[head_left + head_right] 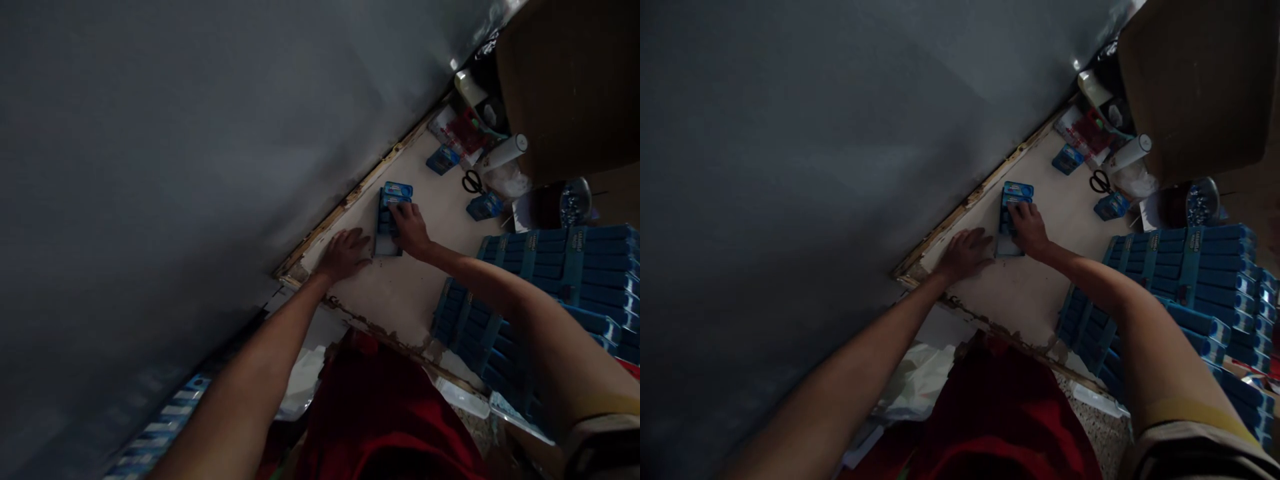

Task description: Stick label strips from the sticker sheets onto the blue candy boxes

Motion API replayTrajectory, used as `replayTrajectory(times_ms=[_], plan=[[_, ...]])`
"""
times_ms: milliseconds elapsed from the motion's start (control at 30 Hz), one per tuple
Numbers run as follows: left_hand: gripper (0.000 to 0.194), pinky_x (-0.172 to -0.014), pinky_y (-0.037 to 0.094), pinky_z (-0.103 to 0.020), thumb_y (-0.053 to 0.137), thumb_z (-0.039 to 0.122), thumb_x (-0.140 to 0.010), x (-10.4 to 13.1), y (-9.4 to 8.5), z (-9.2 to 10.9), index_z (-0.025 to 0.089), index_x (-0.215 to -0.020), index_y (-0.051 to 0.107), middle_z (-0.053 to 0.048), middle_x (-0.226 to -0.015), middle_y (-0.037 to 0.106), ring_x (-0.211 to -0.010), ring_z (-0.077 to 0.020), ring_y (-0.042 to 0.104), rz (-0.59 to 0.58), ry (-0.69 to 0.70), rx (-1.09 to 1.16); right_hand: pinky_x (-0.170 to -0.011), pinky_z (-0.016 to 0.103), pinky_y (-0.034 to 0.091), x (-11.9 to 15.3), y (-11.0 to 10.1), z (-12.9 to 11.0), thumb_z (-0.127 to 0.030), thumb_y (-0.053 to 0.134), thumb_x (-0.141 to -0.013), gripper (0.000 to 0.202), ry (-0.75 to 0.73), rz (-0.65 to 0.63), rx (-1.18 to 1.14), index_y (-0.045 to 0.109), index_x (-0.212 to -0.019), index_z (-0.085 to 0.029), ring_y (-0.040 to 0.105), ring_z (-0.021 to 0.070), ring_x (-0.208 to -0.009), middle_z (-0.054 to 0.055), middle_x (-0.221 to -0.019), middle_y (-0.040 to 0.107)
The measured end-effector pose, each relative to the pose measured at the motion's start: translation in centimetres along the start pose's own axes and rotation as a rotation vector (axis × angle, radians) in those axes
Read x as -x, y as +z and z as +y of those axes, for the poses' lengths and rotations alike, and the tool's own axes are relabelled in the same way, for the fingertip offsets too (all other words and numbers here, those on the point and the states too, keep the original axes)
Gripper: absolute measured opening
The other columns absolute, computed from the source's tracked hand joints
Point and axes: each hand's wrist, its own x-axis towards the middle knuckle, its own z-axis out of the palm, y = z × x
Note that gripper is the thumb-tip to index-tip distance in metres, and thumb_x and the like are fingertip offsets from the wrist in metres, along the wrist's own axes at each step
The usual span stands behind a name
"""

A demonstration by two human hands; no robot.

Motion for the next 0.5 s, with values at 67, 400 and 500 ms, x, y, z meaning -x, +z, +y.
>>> replayTrajectory(times_ms=[67,400,500], plan=[[0.061,-0.128,0.033,-0.058,0.066,0.057,-0.098,0.1,0.1,-0.1,0.024,-0.149,0.065,-0.018,-0.162,0.055,-0.147,-0.0407,0.051,0.016,-0.006,-0.012,-0.124,0.057,0.035,0.1,0.7,-0.7,-0.035,0.062,-0.101,0.073,-0.066,0.003,0.008,0.038,-0.169,-0.023,0.036,0.0362,-0.155,0.010,-0.171,0.045],[0.057,-0.123,0.038,-0.060,0.066,0.059,-0.098,0.6,0.2,-0.5,0.025,-0.144,0.068,-0.019,-0.160,0.057,-0.144,-0.0425,0.053,-0.017,-0.043,-0.012,-0.130,0.062,0.025,-0.5,-3.9,18.1,-0.042,0.061,-0.103,0.086,0.767,0.312,0.035,0.023,-0.173,-0.011,0.019,0.0371,-0.168,0.028,-0.179,0.019],[0.058,-0.124,0.036,-0.063,0.065,0.060,-0.098,0.7,0.2,-0.4,0.026,-0.144,0.068,-0.019,-0.162,0.056,-0.146,-0.0435,0.051,-0.061,-0.090,0.003,-0.127,0.060,0.030,1.1,-4.0,26.2,-0.025,0.074,-0.093,0.085,0.875,0.109,0.029,0.037,-0.167,-0.005,0.030,0.0384,-0.163,0.034,-0.172,0.031]])
